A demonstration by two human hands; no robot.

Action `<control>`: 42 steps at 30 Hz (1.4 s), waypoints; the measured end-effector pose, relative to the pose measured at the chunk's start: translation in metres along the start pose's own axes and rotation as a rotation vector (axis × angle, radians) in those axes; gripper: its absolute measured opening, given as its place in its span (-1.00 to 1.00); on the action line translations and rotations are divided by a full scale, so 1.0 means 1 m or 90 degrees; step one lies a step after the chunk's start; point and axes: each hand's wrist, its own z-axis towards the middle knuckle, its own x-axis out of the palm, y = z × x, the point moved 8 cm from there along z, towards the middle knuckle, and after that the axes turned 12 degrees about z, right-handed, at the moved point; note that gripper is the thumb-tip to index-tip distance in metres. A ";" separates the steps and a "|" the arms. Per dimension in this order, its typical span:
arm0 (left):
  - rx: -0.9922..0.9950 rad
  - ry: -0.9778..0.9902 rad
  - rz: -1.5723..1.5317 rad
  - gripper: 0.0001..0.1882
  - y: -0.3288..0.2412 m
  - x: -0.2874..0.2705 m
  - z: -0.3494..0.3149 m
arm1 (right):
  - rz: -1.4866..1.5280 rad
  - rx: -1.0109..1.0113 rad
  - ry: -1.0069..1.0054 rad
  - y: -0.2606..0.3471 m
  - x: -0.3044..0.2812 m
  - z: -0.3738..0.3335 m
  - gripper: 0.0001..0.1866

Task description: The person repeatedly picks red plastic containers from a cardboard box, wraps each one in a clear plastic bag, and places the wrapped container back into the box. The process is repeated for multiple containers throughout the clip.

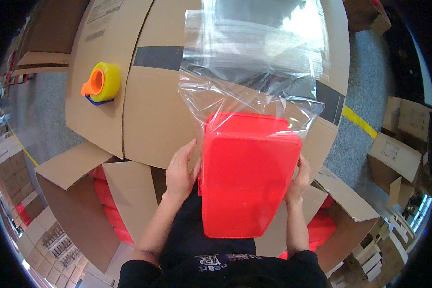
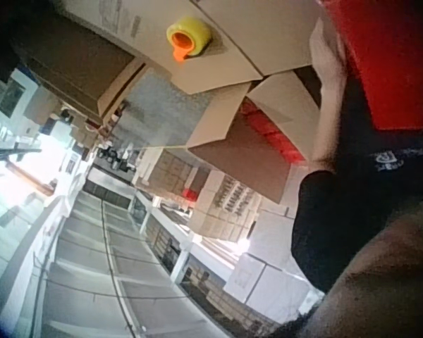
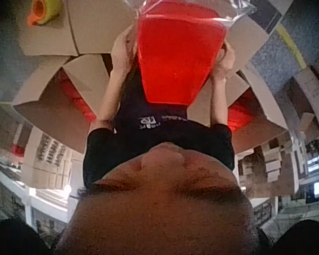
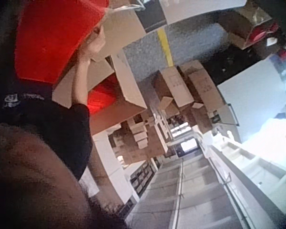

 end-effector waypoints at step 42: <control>-0.066 0.400 -0.026 -0.16 -0.003 0.045 -0.165 | 0.053 0.274 0.339 -0.010 -0.002 -0.170 -0.47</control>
